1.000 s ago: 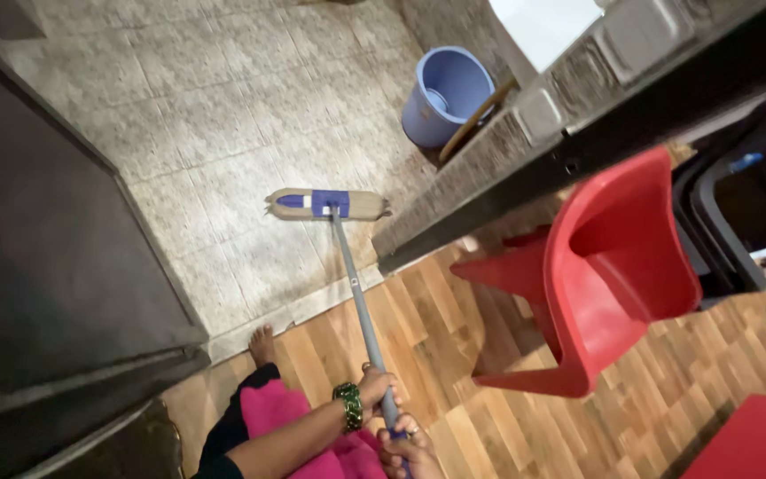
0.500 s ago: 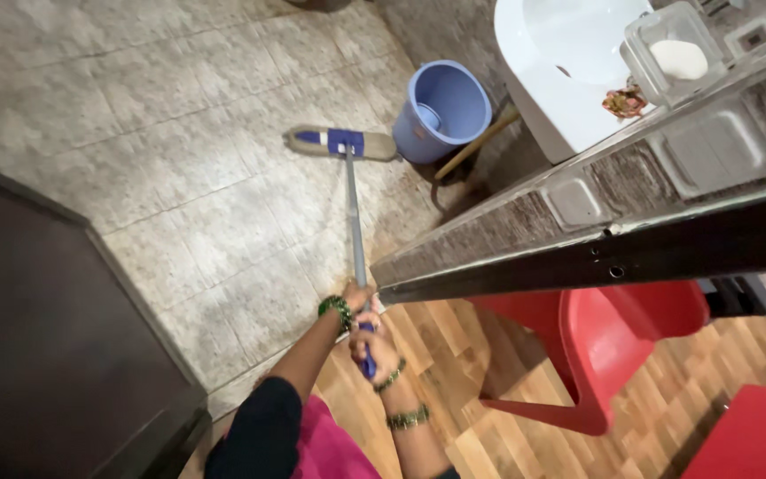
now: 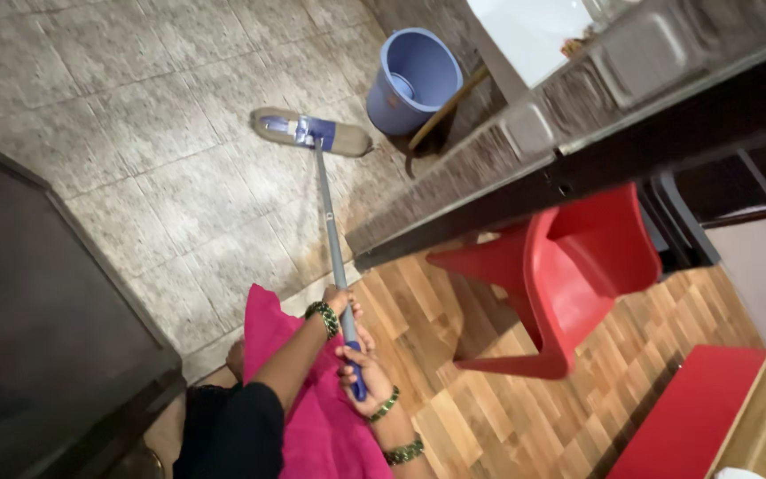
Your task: The person mops a tiled floor using a flat mop, moving it across the surface and around furniture.
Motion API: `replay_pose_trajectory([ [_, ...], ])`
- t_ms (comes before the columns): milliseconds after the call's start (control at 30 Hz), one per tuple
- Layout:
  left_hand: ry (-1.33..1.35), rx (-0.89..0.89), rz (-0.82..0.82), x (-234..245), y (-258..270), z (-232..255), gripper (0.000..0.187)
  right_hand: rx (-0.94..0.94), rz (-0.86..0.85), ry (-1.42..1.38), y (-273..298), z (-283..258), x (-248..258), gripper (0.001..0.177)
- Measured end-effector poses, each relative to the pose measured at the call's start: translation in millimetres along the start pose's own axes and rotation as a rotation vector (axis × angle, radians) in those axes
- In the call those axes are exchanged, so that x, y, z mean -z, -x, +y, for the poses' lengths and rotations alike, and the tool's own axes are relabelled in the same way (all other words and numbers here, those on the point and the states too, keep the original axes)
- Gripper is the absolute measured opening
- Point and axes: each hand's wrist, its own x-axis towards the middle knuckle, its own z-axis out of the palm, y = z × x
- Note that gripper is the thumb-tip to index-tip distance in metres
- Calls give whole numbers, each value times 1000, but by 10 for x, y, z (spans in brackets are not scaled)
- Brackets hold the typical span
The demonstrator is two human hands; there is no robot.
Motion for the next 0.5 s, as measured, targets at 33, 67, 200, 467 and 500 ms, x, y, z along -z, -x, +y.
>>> replay_pose_trajectory([
  [33, 3, -15, -30, -39, 137, -222, 25, -22, 35, -12, 224, 13, 119, 48],
  [67, 72, -23, 16, -94, 263, -424, 26, -31, 15, 18, 431, 34, 227, 53],
  [200, 227, -208, 127, -434, 841, -1446, 28, -49, -59, 315, 1394, 105, 798, 74],
  [467, 297, 115, 226, -1061, 2100, -3275, 3, -134, -169, 594, 2628, -7, 2546, 93],
  [500, 315, 101, 245, -1097, 2163, -3365, 3, -125, -189, 618, 2628, 8, 2748, 94],
])
